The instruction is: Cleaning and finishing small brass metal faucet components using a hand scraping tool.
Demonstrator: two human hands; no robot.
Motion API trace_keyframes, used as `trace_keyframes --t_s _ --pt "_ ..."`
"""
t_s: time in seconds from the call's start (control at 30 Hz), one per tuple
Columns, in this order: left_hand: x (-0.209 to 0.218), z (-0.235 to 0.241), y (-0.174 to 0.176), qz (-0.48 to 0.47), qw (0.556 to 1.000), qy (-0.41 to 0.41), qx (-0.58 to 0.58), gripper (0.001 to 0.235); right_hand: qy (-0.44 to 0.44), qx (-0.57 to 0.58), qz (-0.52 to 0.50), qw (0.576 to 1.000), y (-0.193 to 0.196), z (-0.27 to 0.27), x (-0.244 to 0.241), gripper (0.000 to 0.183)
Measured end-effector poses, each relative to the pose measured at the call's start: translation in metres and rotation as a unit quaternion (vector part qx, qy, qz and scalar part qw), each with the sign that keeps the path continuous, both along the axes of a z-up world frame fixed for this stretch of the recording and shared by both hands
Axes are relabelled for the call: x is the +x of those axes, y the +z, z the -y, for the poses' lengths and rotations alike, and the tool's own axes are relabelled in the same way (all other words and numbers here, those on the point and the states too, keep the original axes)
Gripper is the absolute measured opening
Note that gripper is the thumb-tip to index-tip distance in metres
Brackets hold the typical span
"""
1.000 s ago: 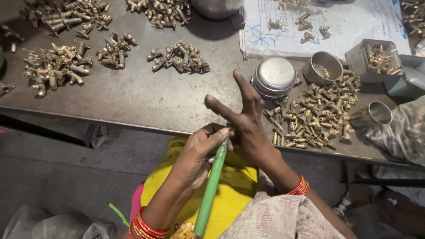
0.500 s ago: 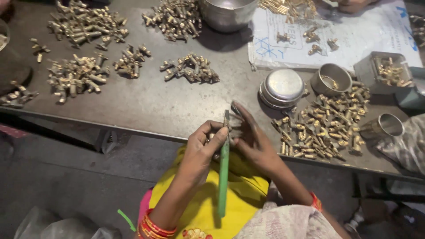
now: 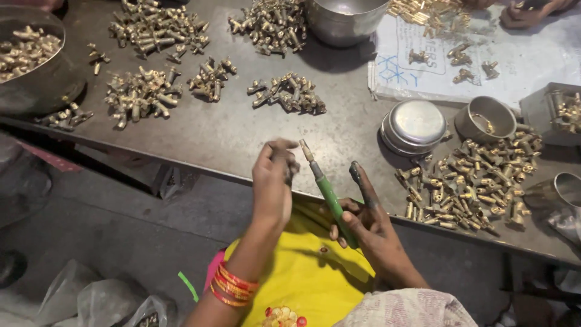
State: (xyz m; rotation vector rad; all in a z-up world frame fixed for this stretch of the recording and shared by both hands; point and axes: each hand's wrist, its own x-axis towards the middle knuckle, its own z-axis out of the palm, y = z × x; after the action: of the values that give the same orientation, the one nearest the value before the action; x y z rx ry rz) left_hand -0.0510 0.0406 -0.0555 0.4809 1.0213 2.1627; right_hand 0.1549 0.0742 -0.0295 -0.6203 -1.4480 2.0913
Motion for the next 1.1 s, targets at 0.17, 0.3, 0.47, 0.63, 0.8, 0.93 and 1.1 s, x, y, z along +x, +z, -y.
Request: trace_keyframes --t_s 0.17,0.3,0.47,0.63,0.8,0.93,1.1 --pt "-0.023 -0.007 0.008 0.126 0.988 0.015 0.091 0.034 0.025 0.038 0.067 0.997 -0.006 0.005 0.002 0.090" --pt "-0.010 -0.007 0.014 0.108 0.988 0.042 0.099 0.034 0.041 0.049 0.102 0.993 -0.008 0.003 0.000 0.091" --pt "0.012 -0.003 0.015 -0.095 0.992 0.081 0.013 0.029 -0.050 0.209 0.126 0.969 -0.001 0.002 -0.005 0.091" --pt "-0.004 0.002 0.017 -0.217 0.972 0.080 -0.053 0.023 -0.068 0.428 0.088 0.897 0.015 0.002 -0.002 0.081" --pt "-0.020 -0.001 0.003 0.057 0.979 -0.151 0.127 0.038 0.019 -0.047 0.024 0.998 0.024 -0.007 0.006 0.081" --pt "-0.023 -0.001 0.013 0.065 0.974 -0.184 0.118 0.040 0.043 -0.081 -0.015 0.996 0.018 -0.016 0.004 0.080" --pt "-0.026 0.003 0.021 -0.186 0.975 -0.120 -0.028 0.038 -0.098 0.498 0.228 0.831 0.005 -0.022 0.005 0.075"
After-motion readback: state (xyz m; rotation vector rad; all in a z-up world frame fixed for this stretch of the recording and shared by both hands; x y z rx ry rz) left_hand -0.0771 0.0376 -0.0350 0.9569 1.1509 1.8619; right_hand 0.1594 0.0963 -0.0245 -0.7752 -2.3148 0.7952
